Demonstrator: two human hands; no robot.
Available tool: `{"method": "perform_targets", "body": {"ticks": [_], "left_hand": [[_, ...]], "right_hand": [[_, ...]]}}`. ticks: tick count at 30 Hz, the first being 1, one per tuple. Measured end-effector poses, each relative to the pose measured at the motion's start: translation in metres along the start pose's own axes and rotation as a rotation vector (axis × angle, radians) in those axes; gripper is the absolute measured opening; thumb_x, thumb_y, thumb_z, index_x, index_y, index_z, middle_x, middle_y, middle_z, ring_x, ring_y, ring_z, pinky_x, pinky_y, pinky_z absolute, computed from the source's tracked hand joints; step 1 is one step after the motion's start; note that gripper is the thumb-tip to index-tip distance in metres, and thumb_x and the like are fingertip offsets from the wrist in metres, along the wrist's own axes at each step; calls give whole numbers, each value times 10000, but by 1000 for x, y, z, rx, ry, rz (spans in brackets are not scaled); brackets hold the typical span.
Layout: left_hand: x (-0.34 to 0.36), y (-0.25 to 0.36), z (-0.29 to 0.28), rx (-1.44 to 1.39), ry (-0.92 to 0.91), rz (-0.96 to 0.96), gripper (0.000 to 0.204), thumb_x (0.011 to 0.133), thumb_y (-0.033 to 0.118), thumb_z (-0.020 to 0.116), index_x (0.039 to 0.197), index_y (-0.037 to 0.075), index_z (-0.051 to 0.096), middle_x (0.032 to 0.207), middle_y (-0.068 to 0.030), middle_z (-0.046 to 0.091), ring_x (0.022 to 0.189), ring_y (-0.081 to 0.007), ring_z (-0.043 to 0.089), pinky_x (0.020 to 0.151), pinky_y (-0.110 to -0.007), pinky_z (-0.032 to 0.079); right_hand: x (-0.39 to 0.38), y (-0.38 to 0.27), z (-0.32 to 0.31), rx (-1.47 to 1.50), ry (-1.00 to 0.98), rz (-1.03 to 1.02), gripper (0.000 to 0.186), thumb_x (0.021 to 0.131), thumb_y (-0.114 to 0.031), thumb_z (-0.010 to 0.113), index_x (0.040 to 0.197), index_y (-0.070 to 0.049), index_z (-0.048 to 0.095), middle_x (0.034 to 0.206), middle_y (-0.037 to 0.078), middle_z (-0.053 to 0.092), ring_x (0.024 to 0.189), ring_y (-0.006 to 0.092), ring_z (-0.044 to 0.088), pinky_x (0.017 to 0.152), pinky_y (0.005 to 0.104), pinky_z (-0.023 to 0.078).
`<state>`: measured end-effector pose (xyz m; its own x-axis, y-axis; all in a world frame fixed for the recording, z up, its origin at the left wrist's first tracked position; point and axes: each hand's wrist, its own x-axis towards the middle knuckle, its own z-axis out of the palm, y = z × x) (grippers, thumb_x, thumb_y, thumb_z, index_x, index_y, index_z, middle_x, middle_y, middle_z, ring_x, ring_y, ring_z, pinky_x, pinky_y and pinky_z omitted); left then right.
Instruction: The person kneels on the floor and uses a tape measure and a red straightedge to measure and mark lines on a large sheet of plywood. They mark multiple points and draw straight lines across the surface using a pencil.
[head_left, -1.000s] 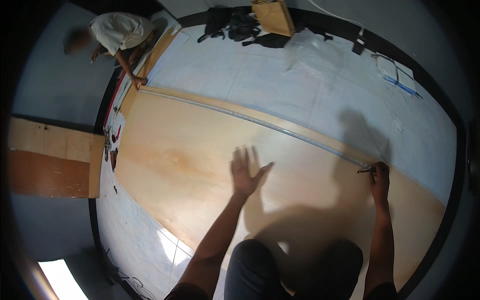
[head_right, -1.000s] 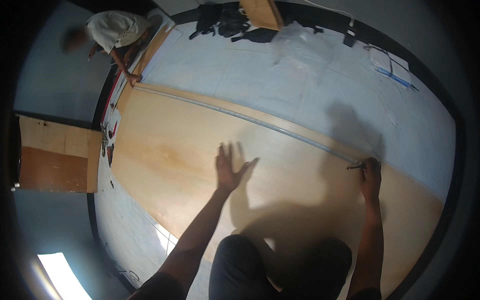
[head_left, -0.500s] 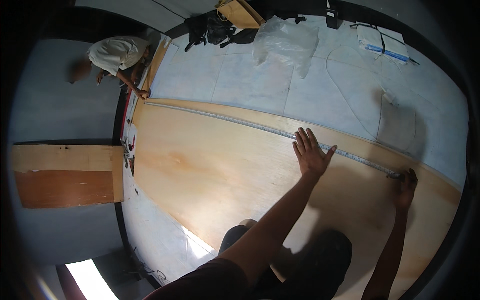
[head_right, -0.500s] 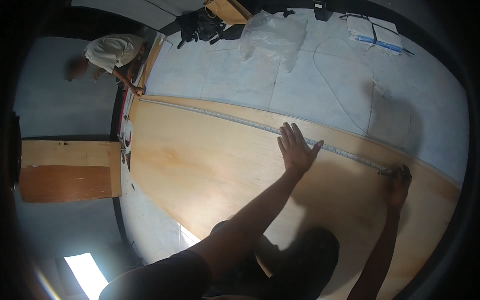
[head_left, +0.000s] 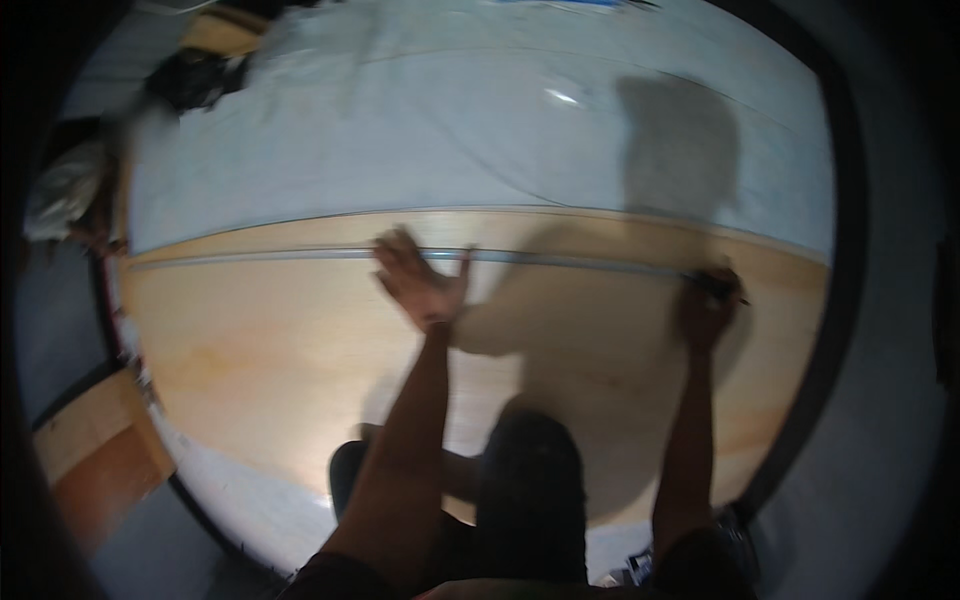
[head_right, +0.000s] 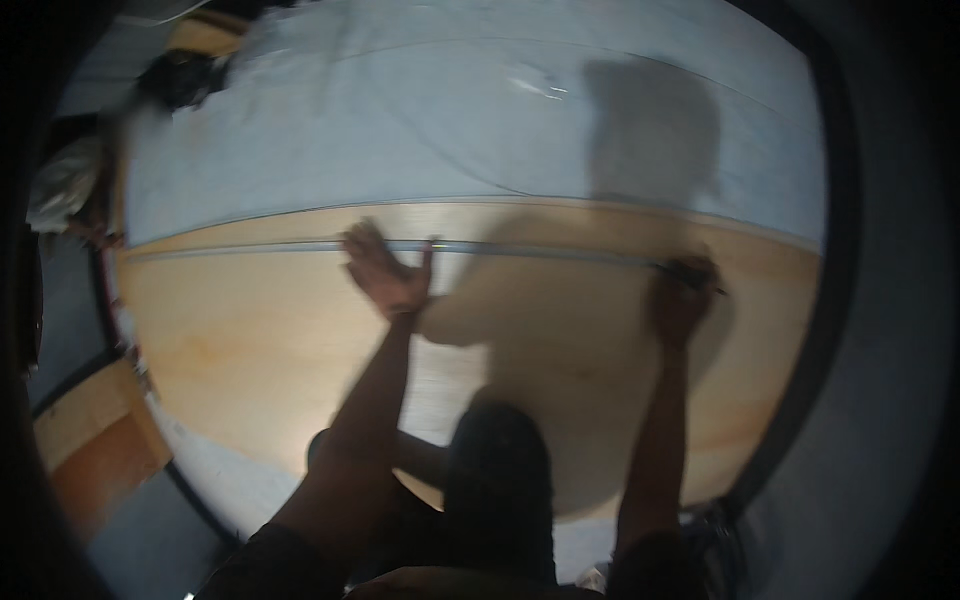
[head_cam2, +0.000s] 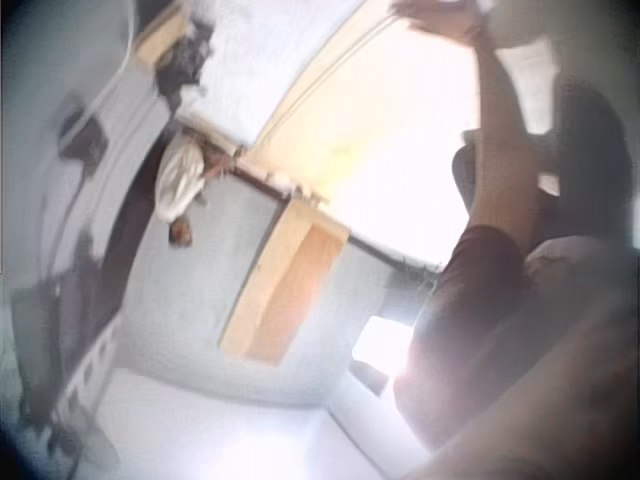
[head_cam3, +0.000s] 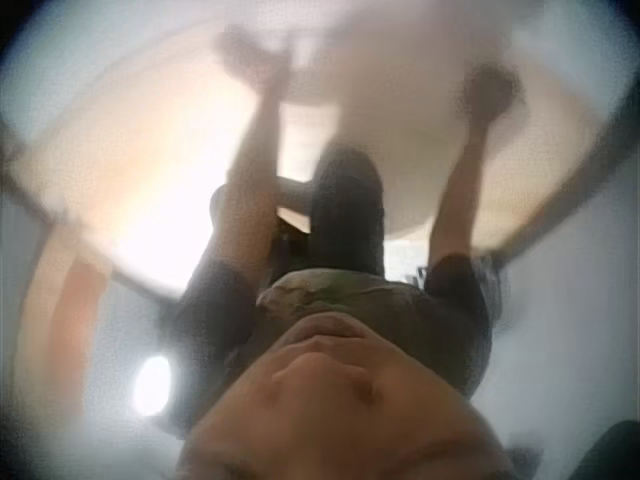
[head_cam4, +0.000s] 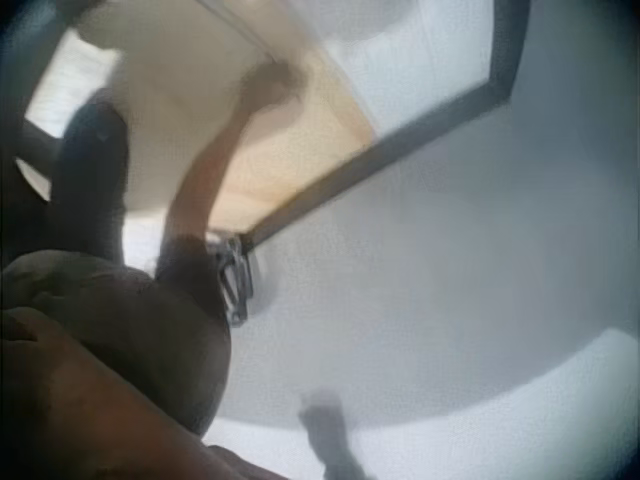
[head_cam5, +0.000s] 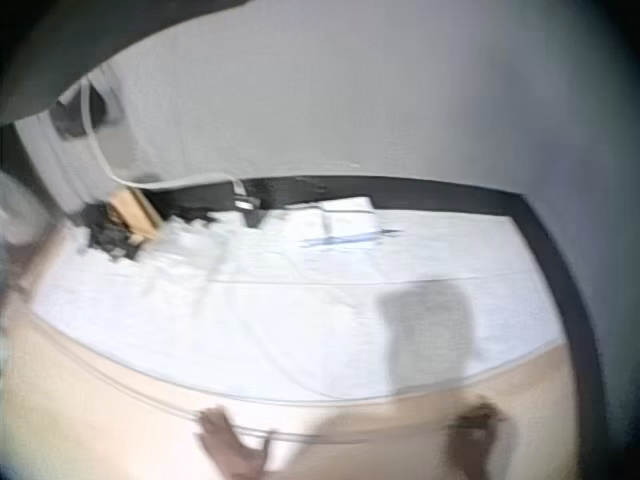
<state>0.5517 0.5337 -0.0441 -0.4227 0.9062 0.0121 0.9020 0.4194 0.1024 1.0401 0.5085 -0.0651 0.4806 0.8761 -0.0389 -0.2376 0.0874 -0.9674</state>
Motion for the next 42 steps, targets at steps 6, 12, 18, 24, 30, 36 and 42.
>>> {"method": "perform_targets", "body": {"ticks": [6,12,18,24,30,36,42], "left_hand": [[6,-14,-11,43,-36,-53,1167,895,804,656,1787,191,219,1845,-250,112,1719,-421,47,1371,-602,61],[-5,-15,-5,16,6,-25,1078,952,774,594,1784,186,240,1846,-233,138,1718,-423,55,1362,-621,58],[-4,-11,-7,31,5,-24,1064,957,790,572,1780,193,259,1841,-234,162,1716,-426,71,1362,-619,68],[-4,-8,-3,56,12,-11,1046,970,789,571,1786,225,238,1849,-226,135,1721,-398,75,1365,-602,66],[-3,-16,4,22,58,-11,1057,977,801,560,1791,222,217,1851,-238,103,1723,-405,54,1364,-597,57],[-4,-17,8,63,58,24,993,1007,739,560,1781,197,257,1849,-225,147,1719,-406,89,1346,-638,96],[-3,-17,10,30,36,5,1063,1004,811,508,1798,197,158,1854,-240,76,1724,-403,46,1352,-630,53]], "right_hand": [[-3,-22,29,-1023,11,-304,551,987,-217,825,1426,-31,550,1302,184,695,1297,346,663,1150,466,496],[1,-20,28,-1123,35,-446,678,945,-102,846,1522,30,515,1461,247,622,1293,374,659,1084,449,543],[-1,-12,36,-1067,101,-378,754,977,-147,828,1587,60,435,1449,297,602,1302,436,631,1120,489,511],[2,-4,24,-1136,74,-548,816,987,-186,821,1632,40,374,1527,307,549,1366,480,587,1172,507,481],[4,-9,30,-1093,52,-382,827,986,-207,821,1645,20,376,1599,309,495,1463,492,514,1221,518,442],[4,-12,24,-1073,37,-367,812,987,-197,805,1642,34,385,1621,324,469,1492,510,487,1241,528,429],[7,-11,21,-1056,27,-345,801,954,-153,784,1649,-7,412,1660,328,437,1490,520,494,1220,537,465]]}}
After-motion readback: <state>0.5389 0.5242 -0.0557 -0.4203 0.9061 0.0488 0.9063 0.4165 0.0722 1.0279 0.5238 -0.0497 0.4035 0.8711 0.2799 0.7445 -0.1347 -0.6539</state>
